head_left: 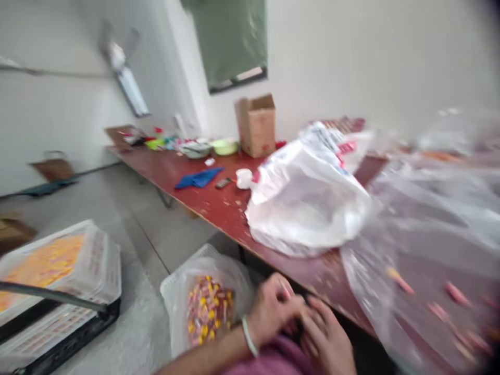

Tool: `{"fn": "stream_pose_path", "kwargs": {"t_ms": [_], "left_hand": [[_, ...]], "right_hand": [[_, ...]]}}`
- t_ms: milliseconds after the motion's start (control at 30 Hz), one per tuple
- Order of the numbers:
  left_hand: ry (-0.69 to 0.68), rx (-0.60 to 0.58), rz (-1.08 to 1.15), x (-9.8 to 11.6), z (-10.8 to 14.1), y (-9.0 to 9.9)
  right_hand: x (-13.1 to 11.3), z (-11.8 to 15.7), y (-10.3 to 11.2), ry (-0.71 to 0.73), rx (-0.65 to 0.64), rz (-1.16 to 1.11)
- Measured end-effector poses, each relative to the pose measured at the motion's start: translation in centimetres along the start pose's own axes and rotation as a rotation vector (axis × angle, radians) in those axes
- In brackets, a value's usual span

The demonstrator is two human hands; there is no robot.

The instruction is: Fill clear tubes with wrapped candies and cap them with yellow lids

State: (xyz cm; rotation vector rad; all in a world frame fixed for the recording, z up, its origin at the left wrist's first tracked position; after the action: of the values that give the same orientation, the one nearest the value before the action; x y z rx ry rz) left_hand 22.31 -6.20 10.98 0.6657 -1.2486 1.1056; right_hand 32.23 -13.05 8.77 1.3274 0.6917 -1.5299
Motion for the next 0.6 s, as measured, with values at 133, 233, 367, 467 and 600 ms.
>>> {"fn": "stream_pose_path", "kwargs": {"t_ms": [133, 233, 367, 467, 600], "left_hand": [[-0.069, -0.049, 0.039, 0.1, -0.2, -0.4], [-0.025, -0.1, 0.099, 0.0, -0.6, -0.4], [-0.016, -0.115, 0.133, 0.0, -0.5, -0.4], [-0.01, -0.104, 0.161, -0.2, -0.5, -0.3], [0.007, -0.102, 0.184, -0.5, -0.5, -0.4]], "right_hand": [[0.3, -0.8, -0.4, -0.079, -0.112, -0.529], [-0.1, -1.2, -0.2, -0.093, -0.098, -0.631], [-0.4, -0.8, -0.2, -0.078, -0.106, -0.667], [-0.2, -0.6, -0.2, -0.056, -0.128, -0.674], [-0.1, -0.7, -0.1, -0.052, -0.118, -0.685]]}}
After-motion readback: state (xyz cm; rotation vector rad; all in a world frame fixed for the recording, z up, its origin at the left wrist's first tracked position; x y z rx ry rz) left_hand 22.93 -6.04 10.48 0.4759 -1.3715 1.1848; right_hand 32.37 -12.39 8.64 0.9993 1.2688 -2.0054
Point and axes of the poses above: each hand's wrist, its own z-axis away from the middle knuckle, its own y-axis out of the back of the hand, x = y × z, the point moved 4 cm from there along -z, towards the middle knuckle, and after that the axes turned 15 degrees about z, right-handed, at the moved point
